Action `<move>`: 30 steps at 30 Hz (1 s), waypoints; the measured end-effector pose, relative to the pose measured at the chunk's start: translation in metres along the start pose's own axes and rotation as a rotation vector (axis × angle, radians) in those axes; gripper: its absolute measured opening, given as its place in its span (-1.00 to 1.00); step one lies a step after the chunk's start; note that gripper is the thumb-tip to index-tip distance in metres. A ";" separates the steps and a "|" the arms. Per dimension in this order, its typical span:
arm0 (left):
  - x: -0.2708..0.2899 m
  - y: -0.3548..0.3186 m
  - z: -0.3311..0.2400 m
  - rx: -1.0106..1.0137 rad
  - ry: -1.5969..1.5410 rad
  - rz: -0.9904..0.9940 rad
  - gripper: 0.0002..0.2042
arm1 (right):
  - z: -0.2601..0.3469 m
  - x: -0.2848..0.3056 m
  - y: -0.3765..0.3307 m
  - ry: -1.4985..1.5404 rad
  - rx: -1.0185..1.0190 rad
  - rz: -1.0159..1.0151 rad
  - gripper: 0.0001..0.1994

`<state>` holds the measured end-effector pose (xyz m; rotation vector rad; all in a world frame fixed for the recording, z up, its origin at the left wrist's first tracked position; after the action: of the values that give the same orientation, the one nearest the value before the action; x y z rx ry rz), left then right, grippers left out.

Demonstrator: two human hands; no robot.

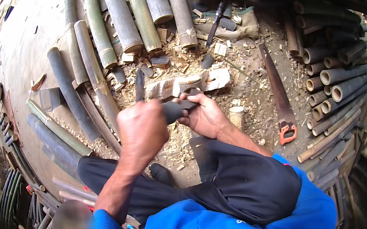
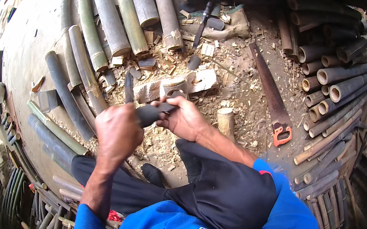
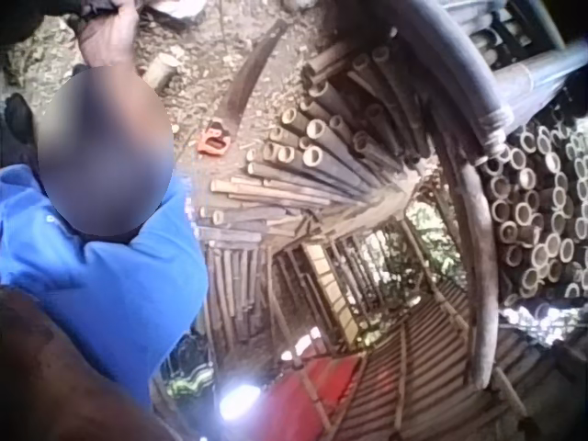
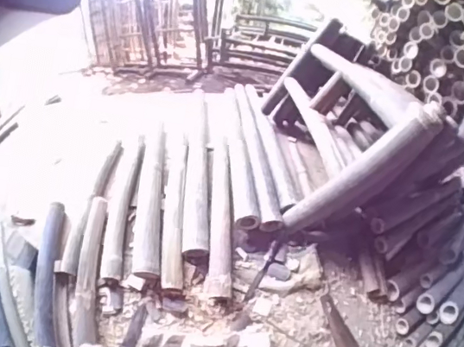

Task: The person carves and shapes a piece of bamboo by hand using a knife and a wooden mallet to strike the blade.

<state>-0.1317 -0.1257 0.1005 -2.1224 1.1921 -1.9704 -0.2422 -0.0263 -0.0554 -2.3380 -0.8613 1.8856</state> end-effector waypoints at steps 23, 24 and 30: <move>-0.047 -0.039 0.015 -0.222 0.094 -0.131 -0.81 | -0.019 0.038 -0.023 -0.215 0.022 -0.081 -0.75; -0.066 -0.060 0.027 -0.143 -0.026 0.008 -0.73 | -0.022 0.028 -0.038 -0.330 -0.042 -0.046 -0.73; -0.050 -0.054 0.029 -0.118 0.140 0.087 -0.82 | -0.037 0.043 -0.023 -0.083 -0.137 -0.073 -0.60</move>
<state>-0.0755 -0.0743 0.0780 -1.9727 1.4303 -2.0897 -0.2131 0.0236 -0.0762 -2.2800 -1.1014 1.9662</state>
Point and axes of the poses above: each hand's wrist, its own y-axis towards the middle knuckle, its own x-axis out of the back of the hand, z = x × y, the point moved 4 cm from there along y, towards the middle knuckle, and after that the axes turned 6 degrees about z, right-handed, at the moved point
